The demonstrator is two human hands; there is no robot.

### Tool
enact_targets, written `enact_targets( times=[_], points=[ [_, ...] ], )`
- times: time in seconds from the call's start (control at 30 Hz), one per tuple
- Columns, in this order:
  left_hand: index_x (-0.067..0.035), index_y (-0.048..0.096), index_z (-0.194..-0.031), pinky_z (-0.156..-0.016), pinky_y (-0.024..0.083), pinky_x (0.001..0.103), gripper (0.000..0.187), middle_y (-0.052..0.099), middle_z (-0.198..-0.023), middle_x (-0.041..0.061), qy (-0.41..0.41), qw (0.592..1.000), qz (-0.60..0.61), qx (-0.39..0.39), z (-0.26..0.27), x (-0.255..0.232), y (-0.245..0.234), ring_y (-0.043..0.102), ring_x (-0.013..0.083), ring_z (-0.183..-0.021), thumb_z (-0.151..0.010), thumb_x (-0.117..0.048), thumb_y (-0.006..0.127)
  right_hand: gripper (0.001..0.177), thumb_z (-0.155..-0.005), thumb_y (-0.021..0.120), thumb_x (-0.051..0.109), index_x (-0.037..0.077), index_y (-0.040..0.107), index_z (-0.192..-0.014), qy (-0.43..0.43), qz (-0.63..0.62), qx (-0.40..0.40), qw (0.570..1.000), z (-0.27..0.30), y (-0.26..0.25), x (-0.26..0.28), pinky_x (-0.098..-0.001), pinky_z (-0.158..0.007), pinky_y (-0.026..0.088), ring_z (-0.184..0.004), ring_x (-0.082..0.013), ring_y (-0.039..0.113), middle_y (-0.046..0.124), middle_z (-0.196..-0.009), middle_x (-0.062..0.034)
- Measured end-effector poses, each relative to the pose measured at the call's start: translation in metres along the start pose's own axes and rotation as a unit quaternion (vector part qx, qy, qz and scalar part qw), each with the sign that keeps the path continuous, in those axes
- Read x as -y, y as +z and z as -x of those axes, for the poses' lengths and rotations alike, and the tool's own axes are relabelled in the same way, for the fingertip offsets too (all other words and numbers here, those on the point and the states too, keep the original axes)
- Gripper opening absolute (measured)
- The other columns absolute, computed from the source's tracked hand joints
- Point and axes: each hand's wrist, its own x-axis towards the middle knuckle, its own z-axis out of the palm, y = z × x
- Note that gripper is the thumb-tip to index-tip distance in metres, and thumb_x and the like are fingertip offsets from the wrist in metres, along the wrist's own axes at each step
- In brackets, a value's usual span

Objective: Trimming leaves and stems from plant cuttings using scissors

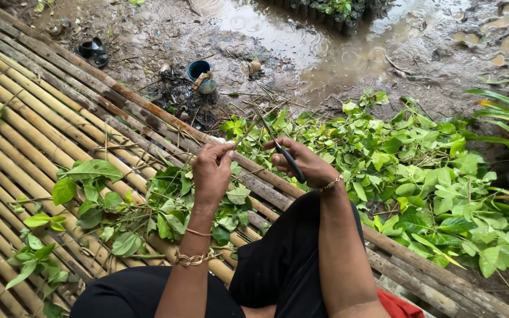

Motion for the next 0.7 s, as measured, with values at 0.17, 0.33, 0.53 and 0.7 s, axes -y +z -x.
enact_targets(
  times=[0.17,0.33,0.53,0.7],
  points=[
    [-0.011,0.077,-0.106,-0.071,0.062,0.036,0.014,0.072,-0.088,0.012,-0.159,0.969,0.188,0.013,-0.003,-0.018,-0.010,0.073,0.0231,-0.080,-0.096,-0.011,0.068,0.043,-0.095,0.070,0.020,-0.003,0.057,-0.129,-0.012,-0.034,-0.048,0.998,-0.008,-0.005,-0.005,-0.0188,-0.045,0.049,-0.051,-0.0132,0.059,0.062,-0.065,-0.0121],
    [-0.006,0.070,-0.106,-0.073,0.065,0.048,0.010,0.075,-0.085,0.018,-0.247,0.857,0.452,-0.027,-0.008,0.012,-0.011,0.078,0.0341,-0.080,-0.097,-0.008,0.065,0.052,-0.090,0.076,0.013,-0.001,0.054,-0.135,-0.053,-0.033,-0.074,0.995,-0.002,0.006,0.012,-0.0198,-0.059,0.059,-0.073,-0.0133,0.067,0.068,-0.082,-0.0121],
    [-0.004,0.067,-0.104,-0.073,0.066,0.053,0.008,0.075,-0.090,0.026,-0.238,0.837,0.491,-0.050,-0.008,0.019,-0.007,0.078,0.0396,-0.083,-0.097,-0.006,0.065,0.052,-0.084,0.080,0.009,-0.006,0.056,-0.127,-0.027,-0.029,-0.015,0.999,0.001,0.005,0.010,-0.0219,-0.058,0.060,-0.071,-0.0197,0.069,0.066,-0.080,-0.0160],
    [-0.006,0.058,-0.106,-0.079,0.068,0.051,0.009,0.072,-0.100,0.023,-0.190,0.811,0.516,-0.200,-0.008,-0.010,-0.020,0.076,0.0407,-0.090,-0.099,-0.007,0.062,0.059,-0.098,0.062,0.033,-0.005,0.045,-0.141,0.019,-0.043,0.056,0.997,-0.001,0.003,0.005,-0.0251,-0.068,0.060,-0.085,-0.0188,0.071,0.072,-0.100,-0.0260]
  ],
)
